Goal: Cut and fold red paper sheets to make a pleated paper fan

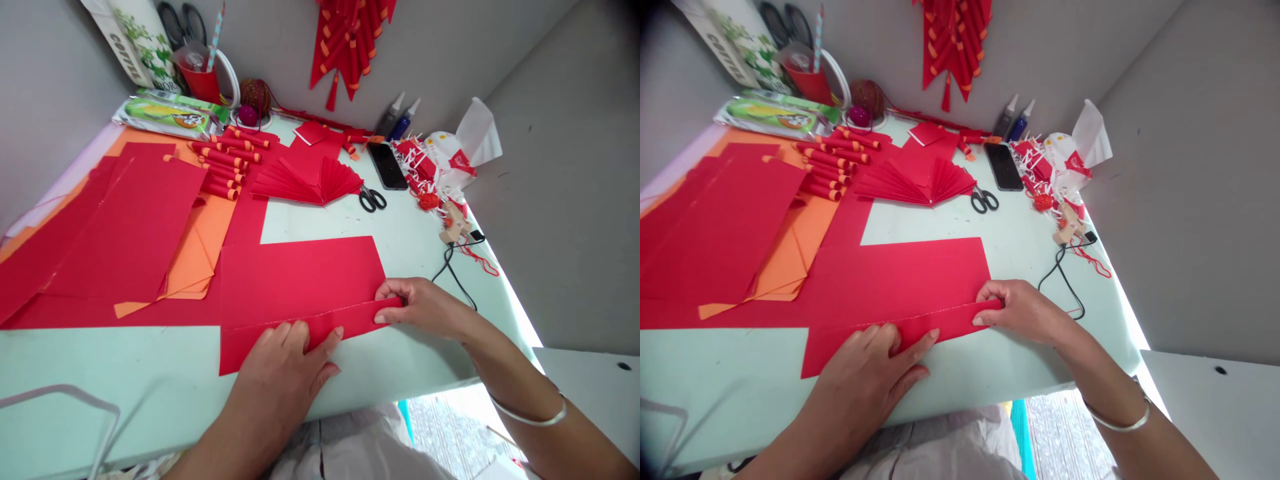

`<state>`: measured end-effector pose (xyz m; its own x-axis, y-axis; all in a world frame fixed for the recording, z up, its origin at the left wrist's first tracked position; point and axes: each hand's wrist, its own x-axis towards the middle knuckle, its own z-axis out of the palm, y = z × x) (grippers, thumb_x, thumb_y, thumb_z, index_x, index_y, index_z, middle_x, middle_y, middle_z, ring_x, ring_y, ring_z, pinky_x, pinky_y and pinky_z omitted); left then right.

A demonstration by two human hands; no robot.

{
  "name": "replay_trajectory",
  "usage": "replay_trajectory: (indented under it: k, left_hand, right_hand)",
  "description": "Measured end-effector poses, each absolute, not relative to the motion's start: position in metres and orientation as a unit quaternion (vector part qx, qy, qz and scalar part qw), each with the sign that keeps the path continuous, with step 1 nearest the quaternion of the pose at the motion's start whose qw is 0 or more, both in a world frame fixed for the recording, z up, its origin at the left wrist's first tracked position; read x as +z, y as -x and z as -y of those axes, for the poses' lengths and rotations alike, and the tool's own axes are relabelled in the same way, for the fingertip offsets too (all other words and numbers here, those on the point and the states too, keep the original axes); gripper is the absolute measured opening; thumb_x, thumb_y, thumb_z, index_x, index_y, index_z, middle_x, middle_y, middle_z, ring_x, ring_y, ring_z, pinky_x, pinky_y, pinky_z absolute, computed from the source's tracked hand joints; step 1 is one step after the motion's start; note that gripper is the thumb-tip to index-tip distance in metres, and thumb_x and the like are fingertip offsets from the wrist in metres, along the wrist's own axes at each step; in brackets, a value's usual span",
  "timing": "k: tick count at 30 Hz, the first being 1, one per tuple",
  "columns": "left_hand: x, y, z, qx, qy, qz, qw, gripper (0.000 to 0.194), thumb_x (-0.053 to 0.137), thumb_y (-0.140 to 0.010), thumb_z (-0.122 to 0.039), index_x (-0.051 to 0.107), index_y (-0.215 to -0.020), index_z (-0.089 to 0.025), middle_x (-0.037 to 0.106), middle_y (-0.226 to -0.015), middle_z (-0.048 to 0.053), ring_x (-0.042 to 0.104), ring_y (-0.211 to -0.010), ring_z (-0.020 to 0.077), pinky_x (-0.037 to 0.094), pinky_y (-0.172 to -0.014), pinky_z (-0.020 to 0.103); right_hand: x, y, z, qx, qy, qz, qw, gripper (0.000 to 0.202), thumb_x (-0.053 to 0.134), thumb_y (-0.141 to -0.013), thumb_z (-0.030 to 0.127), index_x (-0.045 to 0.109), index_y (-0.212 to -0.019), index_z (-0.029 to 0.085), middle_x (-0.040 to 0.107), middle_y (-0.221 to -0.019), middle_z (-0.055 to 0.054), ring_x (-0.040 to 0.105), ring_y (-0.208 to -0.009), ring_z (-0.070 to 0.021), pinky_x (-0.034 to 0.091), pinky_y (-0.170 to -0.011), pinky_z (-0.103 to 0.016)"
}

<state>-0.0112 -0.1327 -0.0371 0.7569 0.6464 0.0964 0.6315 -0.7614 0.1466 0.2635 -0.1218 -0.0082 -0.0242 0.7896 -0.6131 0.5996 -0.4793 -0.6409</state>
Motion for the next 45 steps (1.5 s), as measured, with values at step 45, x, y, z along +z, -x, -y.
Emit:
replay_trajectory:
  k: [45]
  left_hand:
    - [-0.033, 0.01, 0.132, 0.063, -0.938, -0.339, 0.038, 0.037, 0.05, -0.094, -0.035, 0.062, -0.128, -0.031, 0.057, -0.078, 0.006, 0.055, -0.07, 0.0225, 0.045, -0.067, 0.038]
  right_hand:
    - [-0.052, -0.237, 0.208, -0.033, 0.55, 0.82, 0.156, 0.049, 0.043, -0.088, -0.003, 0.059, -0.129, 0.018, 0.068, -0.124, -0.011, 0.06, -0.118, -0.0243, 0.051, -0.098, -0.041]
